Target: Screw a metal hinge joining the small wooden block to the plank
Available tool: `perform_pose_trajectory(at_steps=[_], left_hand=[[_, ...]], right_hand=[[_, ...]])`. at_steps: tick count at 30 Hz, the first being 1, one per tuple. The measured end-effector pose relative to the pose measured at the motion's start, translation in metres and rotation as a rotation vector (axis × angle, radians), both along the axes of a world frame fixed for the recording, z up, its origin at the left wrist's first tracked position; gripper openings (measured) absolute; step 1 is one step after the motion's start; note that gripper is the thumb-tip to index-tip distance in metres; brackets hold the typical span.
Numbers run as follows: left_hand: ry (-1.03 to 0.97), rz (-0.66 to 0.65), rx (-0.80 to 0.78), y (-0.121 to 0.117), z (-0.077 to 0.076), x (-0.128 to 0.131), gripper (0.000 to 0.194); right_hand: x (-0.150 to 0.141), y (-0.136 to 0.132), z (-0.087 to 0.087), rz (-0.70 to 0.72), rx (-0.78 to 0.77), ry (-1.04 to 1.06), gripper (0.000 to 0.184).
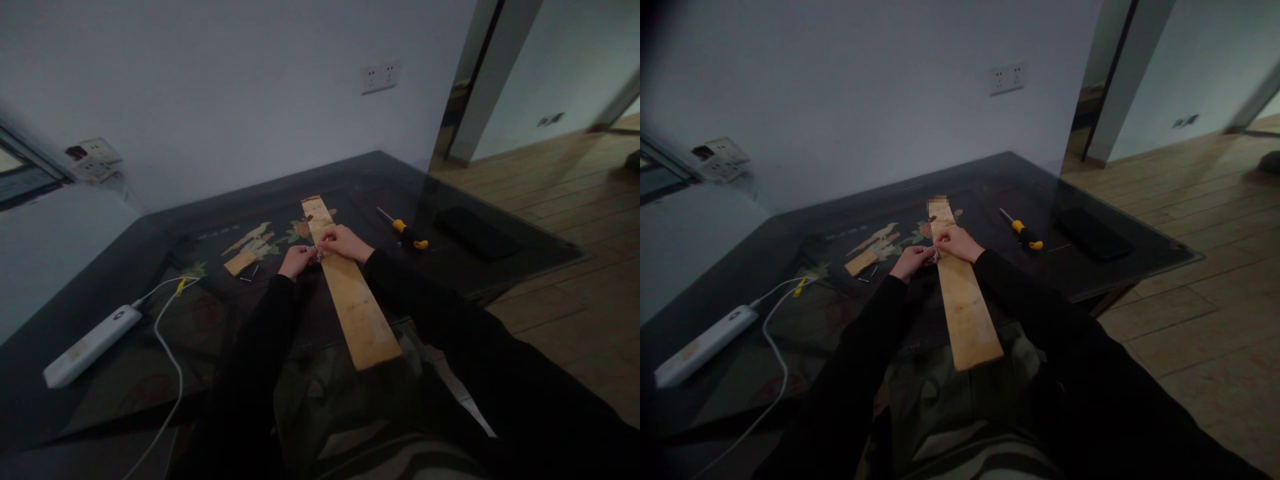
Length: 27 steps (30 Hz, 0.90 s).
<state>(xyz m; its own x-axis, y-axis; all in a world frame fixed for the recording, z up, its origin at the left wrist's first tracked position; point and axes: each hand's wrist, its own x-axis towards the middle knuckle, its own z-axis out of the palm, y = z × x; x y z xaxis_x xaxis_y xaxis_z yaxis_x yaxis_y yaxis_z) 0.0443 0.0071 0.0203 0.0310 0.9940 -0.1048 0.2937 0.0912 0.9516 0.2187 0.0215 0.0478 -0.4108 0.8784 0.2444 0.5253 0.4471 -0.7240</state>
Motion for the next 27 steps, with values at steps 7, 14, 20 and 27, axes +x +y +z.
perform_pose_trajectory(at_steps=[7,14,20,27], left_hand=[[-0.128,0.006,-0.024,0.0021,-0.0011,-0.0014,0.02],[-0.196,0.043,0.048,0.0021,0.0002,-0.0047,0.025],[-0.142,-0.031,0.07,0.0008,-0.0012,-0.0039,0.029],[-0.18,-0.066,0.143,0.0008,-0.0053,-0.0032,0.035]], right_hand=[[0.0004,0.0028,-0.0056,-0.011,0.032,-0.054,0.019],[0.0011,0.0021,-0.0032,-0.013,0.071,-0.018,0.019],[0.0012,0.0023,-0.0037,-0.042,0.062,-0.01,0.02],[0.0012,0.0057,-0.0084,-0.044,0.073,-0.018,0.022]])
